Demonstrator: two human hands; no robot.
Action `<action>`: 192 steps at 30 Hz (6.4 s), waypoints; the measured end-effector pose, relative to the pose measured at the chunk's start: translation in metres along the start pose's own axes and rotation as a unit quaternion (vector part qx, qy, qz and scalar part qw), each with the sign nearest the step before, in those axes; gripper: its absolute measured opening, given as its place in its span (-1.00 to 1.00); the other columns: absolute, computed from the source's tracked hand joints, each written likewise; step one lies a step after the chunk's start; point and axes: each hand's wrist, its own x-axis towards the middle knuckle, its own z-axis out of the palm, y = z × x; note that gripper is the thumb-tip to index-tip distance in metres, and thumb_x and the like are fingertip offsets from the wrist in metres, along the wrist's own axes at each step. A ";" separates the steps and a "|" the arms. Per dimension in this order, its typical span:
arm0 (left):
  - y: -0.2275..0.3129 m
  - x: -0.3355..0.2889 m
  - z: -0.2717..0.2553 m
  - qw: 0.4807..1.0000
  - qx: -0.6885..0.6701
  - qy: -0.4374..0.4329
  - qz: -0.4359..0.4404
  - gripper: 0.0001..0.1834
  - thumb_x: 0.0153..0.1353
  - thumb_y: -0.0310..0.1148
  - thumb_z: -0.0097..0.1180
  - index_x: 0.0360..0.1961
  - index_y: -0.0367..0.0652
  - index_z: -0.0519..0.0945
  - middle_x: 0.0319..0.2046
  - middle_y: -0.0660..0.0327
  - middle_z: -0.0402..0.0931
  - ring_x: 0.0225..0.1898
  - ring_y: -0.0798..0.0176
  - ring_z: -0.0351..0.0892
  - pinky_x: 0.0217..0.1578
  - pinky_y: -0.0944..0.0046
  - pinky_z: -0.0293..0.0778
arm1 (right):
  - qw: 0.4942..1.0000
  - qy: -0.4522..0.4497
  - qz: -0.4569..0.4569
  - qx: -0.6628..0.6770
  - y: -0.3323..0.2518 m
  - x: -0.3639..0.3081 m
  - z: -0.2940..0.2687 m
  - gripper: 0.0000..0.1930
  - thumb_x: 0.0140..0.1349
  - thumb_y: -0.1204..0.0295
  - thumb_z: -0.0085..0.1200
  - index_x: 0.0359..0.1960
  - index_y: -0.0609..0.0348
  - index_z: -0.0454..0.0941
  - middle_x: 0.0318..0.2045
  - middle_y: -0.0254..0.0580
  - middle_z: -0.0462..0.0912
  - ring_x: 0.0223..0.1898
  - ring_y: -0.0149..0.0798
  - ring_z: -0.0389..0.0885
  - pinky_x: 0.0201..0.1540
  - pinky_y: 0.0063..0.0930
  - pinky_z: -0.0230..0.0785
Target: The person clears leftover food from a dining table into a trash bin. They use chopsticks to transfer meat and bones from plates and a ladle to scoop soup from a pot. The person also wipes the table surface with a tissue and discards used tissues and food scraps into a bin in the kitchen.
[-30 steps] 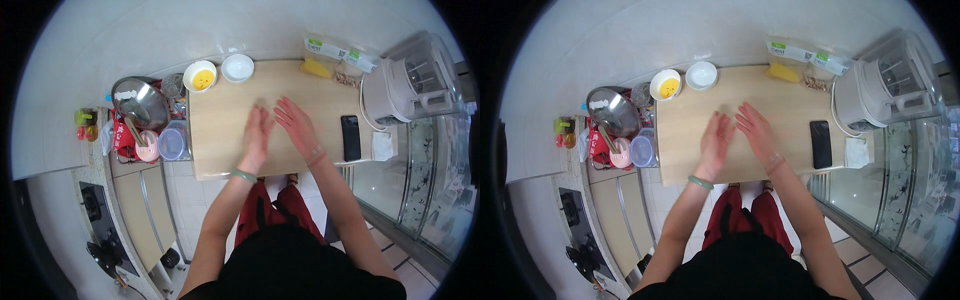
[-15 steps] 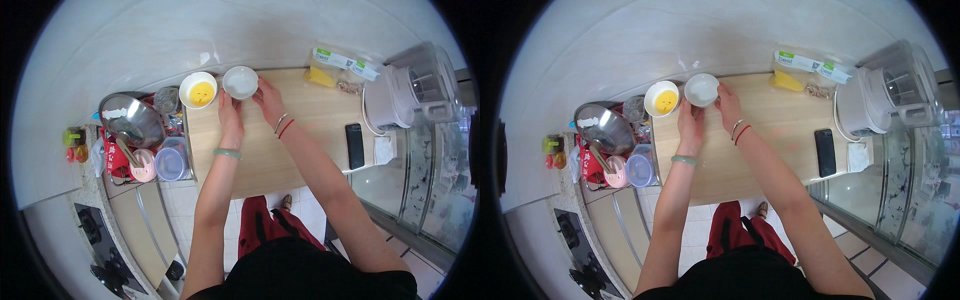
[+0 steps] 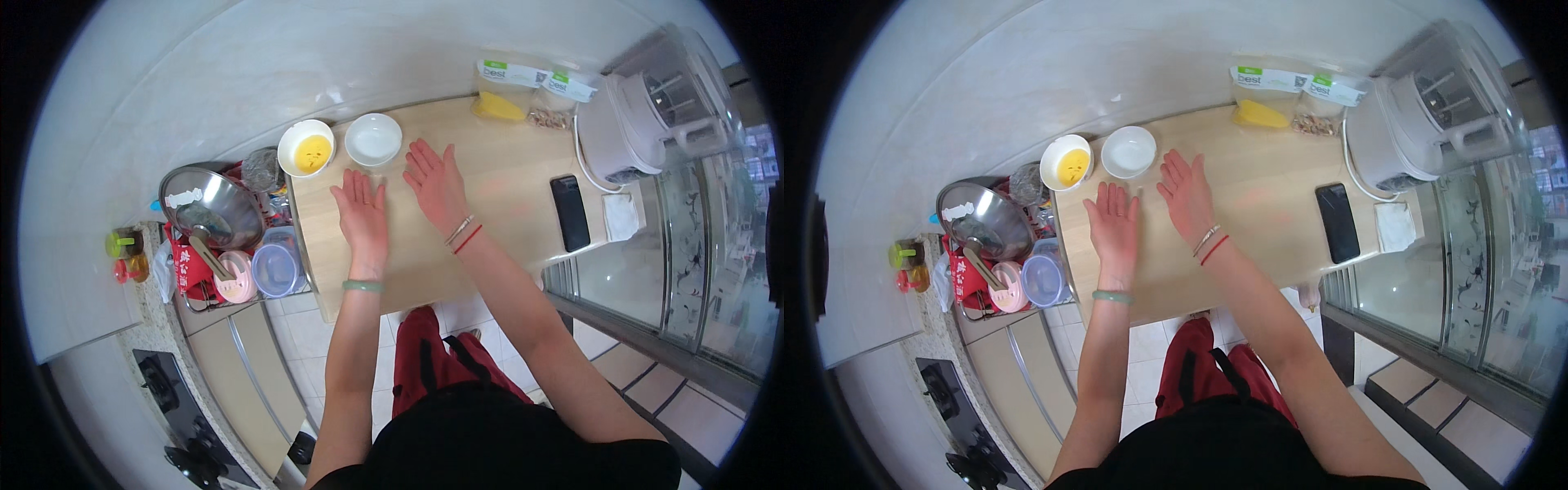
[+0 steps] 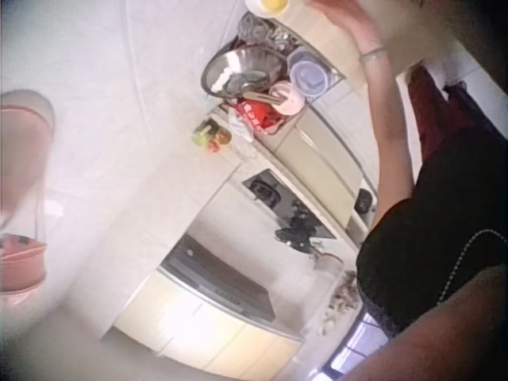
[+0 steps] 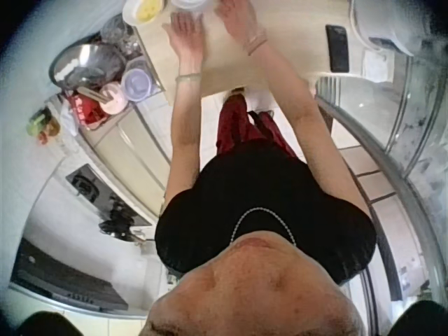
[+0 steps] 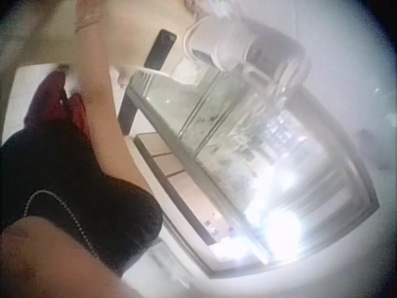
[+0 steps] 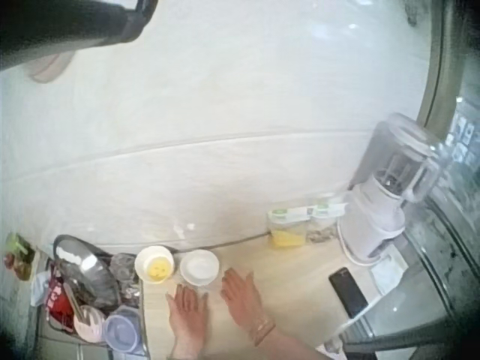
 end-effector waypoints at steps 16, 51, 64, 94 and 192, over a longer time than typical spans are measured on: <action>-0.089 -0.232 0.059 0.949 -0.027 -0.222 -0.221 -0.37 0.46 0.06 -0.40 0.38 -0.13 0.15 0.37 0.07 0.11 0.41 0.09 0.04 0.38 0.07 0.00 | 0.978 0.001 -0.111 0.175 -0.086 -0.281 -0.093 -0.26 0.42 -0.15 -0.47 0.37 0.24 0.09 0.35 -0.09 0.21 0.39 -0.11 0.13 0.41 -0.19 -0.04; -0.523 -0.863 0.020 0.503 0.232 -0.454 -0.698 -0.44 0.47 0.03 -0.39 0.32 -0.06 0.27 0.27 0.13 0.30 0.31 0.16 0.22 0.28 0.10 0.14 | 0.662 0.231 -0.634 0.328 -0.069 -0.973 -0.464 -0.41 0.45 0.03 -0.35 0.35 0.16 0.16 0.34 -0.13 0.24 0.35 -0.10 0.19 0.37 -0.22 0.01; -0.681 -0.922 0.098 0.571 0.225 -0.443 -0.654 -0.43 0.46 -0.01 -0.35 0.35 -0.11 0.21 0.33 0.08 0.20 0.36 0.13 0.14 0.35 0.11 0.06 | 0.695 0.182 -0.597 0.357 -0.206 -1.020 -0.618 -0.43 0.45 0.04 -0.31 0.30 0.21 0.24 0.32 -0.06 0.28 0.35 -0.06 0.20 0.37 -0.14 0.05; -1.113 -0.916 0.415 0.678 0.162 -0.441 -0.565 -0.43 0.47 -0.03 -0.38 0.36 -0.13 0.18 0.34 0.09 0.18 0.35 0.14 0.16 0.32 0.12 0.12 | 0.796 0.156 -0.509 0.288 -0.669 -0.956 -0.964 -0.42 0.46 0.05 -0.34 0.33 0.22 0.18 0.32 -0.06 0.27 0.34 -0.09 0.22 0.37 -0.18 0.06; -1.960 -0.642 0.955 0.828 0.304 -0.333 -0.334 -0.16 0.32 -0.22 0.11 0.44 0.08 -0.16 0.25 0.21 0.17 0.22 0.17 0.20 0.21 -0.03 0.22 | 0.859 0.351 -0.351 0.124 -1.438 -0.587 -1.678 -0.52 0.25 0.29 0.16 0.14 0.25 0.38 -0.02 -0.23 0.52 -0.06 -0.34 0.47 0.04 -0.37 0.33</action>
